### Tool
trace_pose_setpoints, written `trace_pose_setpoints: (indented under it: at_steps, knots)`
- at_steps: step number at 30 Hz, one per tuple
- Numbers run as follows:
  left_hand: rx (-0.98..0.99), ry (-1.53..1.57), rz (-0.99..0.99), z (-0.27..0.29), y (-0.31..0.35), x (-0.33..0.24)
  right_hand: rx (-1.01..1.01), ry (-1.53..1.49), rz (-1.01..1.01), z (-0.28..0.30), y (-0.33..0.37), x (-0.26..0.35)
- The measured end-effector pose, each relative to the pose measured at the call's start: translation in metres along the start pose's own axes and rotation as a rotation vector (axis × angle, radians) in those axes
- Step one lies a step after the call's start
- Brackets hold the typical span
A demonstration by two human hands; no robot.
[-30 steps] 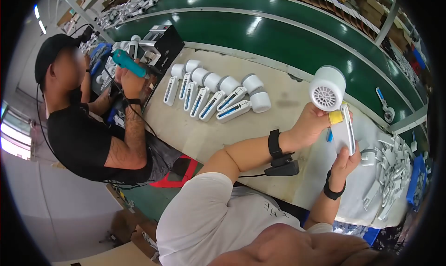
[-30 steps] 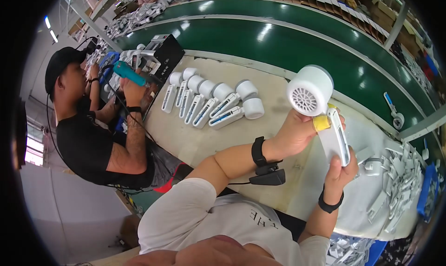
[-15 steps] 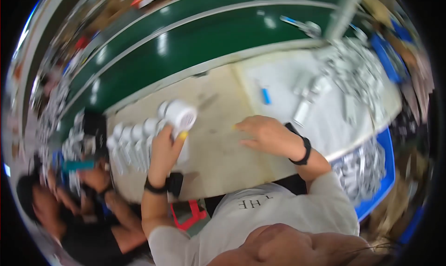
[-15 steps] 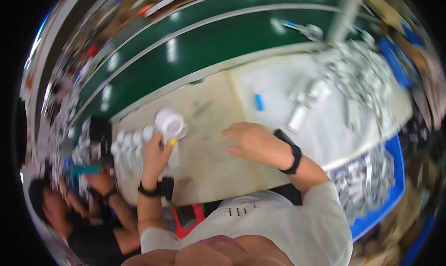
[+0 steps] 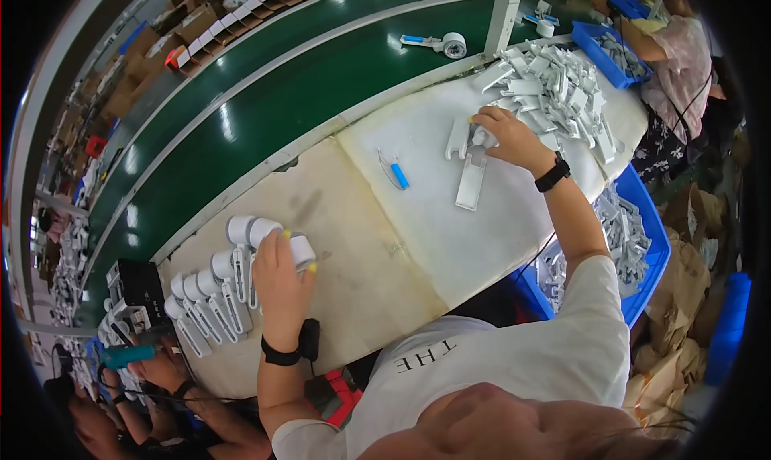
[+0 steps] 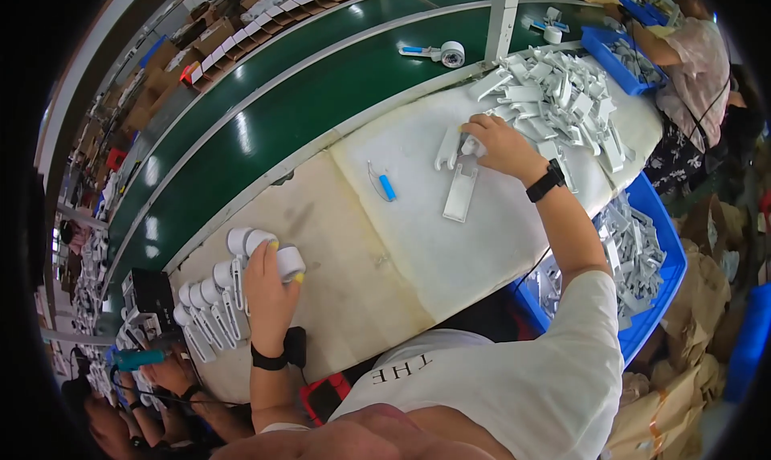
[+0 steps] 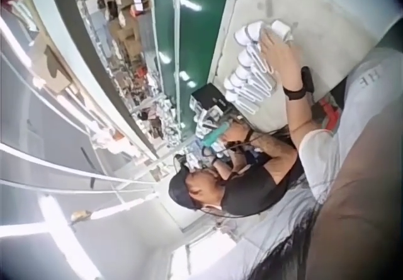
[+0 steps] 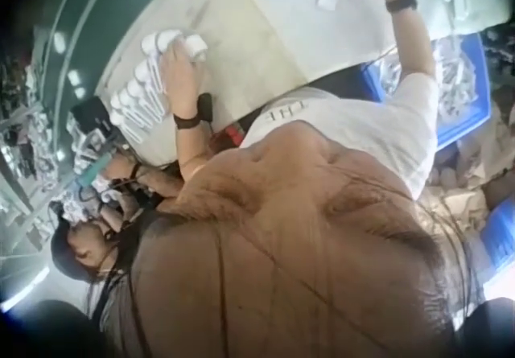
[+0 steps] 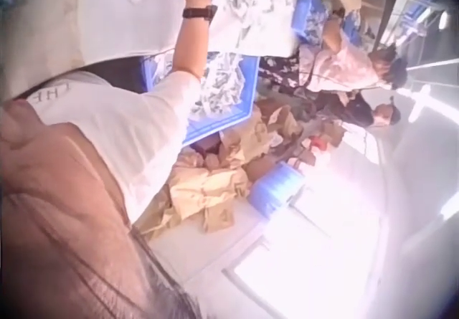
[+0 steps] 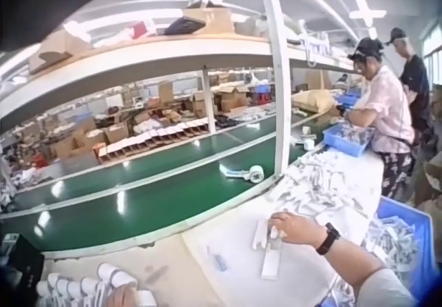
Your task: The person assembles handheld fans by joining a fan head to a handle, inserting a battery, and snapping a cover onto the handle before placing the finished product on the table.
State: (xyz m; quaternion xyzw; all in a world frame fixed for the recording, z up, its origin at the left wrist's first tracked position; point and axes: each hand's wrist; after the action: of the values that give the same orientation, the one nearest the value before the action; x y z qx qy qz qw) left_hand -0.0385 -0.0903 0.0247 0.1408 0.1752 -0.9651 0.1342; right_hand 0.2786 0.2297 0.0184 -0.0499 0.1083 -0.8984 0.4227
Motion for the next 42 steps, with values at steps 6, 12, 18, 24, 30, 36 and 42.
trace_pose_setpoints:
  at_steps: [6,12,18,24,30,36,42]
  knots:
    - [0.191,0.823,-0.225,-0.029,-0.056,-0.04,-0.022,-0.392,-0.032,0.033,-0.011,0.045]
    - [-0.176,0.971,-0.472,-0.048,-0.088,-0.087,0.18,-1.195,0.012,0.037,-0.01,0.096]
    - [0.127,1.254,-0.168,-0.056,-0.081,-0.074,0.326,-1.293,-0.008,0.024,-0.008,0.126]
    - [0.353,1.932,0.269,-0.063,-0.084,-0.067,0.466,-1.637,-0.136,-0.003,0.013,0.12]
    - [0.563,2.007,0.295,-0.064,-0.079,-0.071,-0.175,-0.624,0.304,0.04,-0.002,0.092]
    - [0.433,1.818,0.221,-0.069,-0.078,-0.078,-0.212,-0.473,0.349,0.048,-0.007,0.102]
    - [0.432,1.792,0.238,-0.059,-0.074,-0.083,-0.34,-0.401,0.408,0.043,-0.008,0.108]
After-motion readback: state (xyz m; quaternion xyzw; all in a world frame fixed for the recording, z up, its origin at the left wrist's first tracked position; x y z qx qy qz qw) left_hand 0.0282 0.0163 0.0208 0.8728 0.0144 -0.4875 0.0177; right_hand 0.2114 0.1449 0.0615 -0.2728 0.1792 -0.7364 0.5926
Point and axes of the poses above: each hand's wrist, its own y-axis away from the middle knuckle, its own z-axis out of the back of the hand, x = y × z, and after that the axes turned 14 degrees about y, right-handed
